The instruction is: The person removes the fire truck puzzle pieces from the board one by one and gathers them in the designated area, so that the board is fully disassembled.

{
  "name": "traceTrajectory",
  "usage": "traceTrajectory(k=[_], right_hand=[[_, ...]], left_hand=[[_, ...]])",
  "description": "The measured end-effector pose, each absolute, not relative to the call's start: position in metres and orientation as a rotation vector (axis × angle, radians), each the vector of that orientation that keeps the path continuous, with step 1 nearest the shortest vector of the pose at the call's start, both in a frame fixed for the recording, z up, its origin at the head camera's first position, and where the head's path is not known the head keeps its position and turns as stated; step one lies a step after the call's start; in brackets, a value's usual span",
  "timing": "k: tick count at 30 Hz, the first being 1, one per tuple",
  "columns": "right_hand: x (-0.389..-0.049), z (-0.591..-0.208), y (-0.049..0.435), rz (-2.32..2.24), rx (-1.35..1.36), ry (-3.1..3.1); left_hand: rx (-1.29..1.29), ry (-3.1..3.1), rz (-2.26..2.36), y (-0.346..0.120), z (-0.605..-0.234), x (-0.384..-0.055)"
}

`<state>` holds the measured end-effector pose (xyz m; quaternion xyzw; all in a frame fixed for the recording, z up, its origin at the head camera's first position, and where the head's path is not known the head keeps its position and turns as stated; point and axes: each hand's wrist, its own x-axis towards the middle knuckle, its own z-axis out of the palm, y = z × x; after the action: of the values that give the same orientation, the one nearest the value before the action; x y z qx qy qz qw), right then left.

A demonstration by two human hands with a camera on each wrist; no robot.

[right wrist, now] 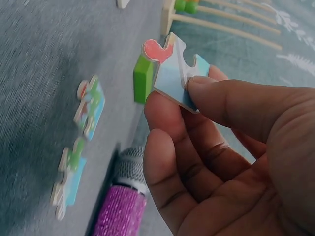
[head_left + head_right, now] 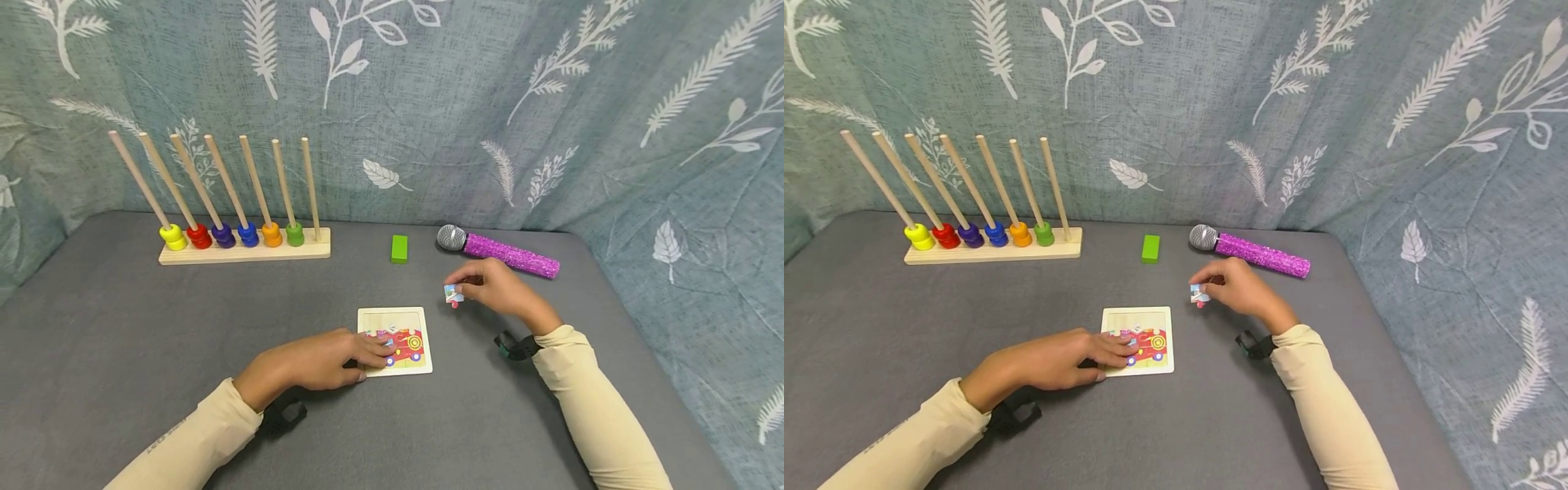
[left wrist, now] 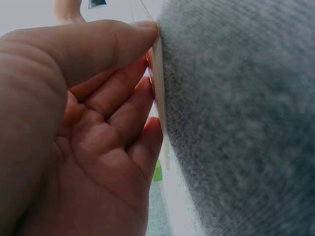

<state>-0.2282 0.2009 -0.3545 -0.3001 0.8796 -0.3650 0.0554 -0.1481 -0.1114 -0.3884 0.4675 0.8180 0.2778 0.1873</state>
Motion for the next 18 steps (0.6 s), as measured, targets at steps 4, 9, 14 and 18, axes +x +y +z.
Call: traceTrajectory(k=[4,9,14,18], right_hand=[[-0.230,-0.356,0.207,-1.093,-0.834,2.712],[-0.231,-0.357,0.215,-1.061,-0.789,2.802],[-0.234,-0.358,0.223,-1.038,-0.761,2.843],[-0.236,-0.362,0.230,-1.004,-0.724,2.874]], left_hand=[[1.350,2.309,0.778,-0.112,-0.388,-0.149],[1.333,2.305,0.782,-0.112,-0.389,-0.149],[1.341,2.306,0.775,-0.112,-0.390,-0.149],[1.379,2.315,0.768,-0.112,-0.390,-0.149]])
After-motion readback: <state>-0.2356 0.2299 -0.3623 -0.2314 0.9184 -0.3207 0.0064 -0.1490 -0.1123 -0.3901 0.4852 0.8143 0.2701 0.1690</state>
